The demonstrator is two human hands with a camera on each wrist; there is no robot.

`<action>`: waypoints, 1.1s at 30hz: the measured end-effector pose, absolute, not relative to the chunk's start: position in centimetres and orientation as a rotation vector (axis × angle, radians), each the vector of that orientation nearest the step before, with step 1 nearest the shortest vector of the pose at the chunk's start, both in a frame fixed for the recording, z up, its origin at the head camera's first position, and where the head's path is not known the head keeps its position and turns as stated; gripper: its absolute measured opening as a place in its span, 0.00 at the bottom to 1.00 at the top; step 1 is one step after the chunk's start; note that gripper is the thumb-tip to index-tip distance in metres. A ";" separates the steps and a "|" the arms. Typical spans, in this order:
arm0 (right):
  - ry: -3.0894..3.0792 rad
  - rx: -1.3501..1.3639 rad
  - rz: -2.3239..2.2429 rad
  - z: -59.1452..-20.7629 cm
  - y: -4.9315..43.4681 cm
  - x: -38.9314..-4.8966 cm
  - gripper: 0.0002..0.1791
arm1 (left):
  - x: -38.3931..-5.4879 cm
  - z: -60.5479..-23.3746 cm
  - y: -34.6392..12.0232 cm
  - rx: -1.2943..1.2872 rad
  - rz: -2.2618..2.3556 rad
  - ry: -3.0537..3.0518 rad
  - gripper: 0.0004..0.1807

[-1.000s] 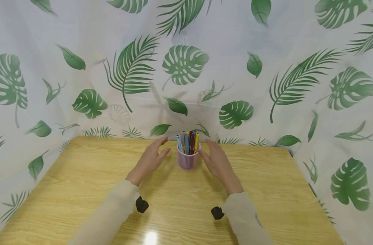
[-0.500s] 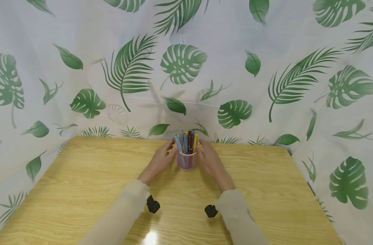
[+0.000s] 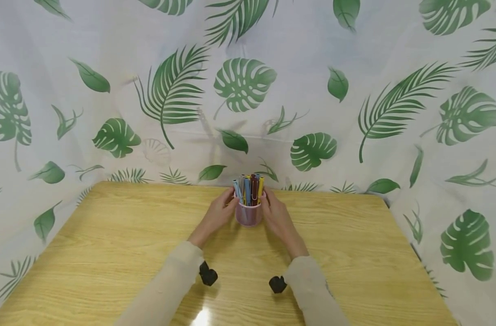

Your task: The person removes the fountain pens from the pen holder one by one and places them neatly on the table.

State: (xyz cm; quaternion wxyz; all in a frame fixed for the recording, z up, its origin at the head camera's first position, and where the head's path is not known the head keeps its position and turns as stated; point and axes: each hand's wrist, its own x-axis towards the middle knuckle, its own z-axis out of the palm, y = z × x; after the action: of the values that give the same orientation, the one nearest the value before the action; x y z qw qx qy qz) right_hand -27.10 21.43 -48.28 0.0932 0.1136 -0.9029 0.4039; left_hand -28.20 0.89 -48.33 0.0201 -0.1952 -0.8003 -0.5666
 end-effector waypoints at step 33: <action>-2.594 0.054 1.477 -47.9 17.9 -22.6 0.31 | -25.6 -48.1 -1.7 -0.569 -2.119 -2.441 0.31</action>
State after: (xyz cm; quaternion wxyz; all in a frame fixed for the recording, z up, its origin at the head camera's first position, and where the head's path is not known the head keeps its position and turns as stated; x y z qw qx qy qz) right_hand -22.60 17.93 -47.86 0.0781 0.0180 -0.8661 0.4934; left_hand -25.59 -1.73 -48.15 -0.0704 -0.1729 -0.7419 -0.6440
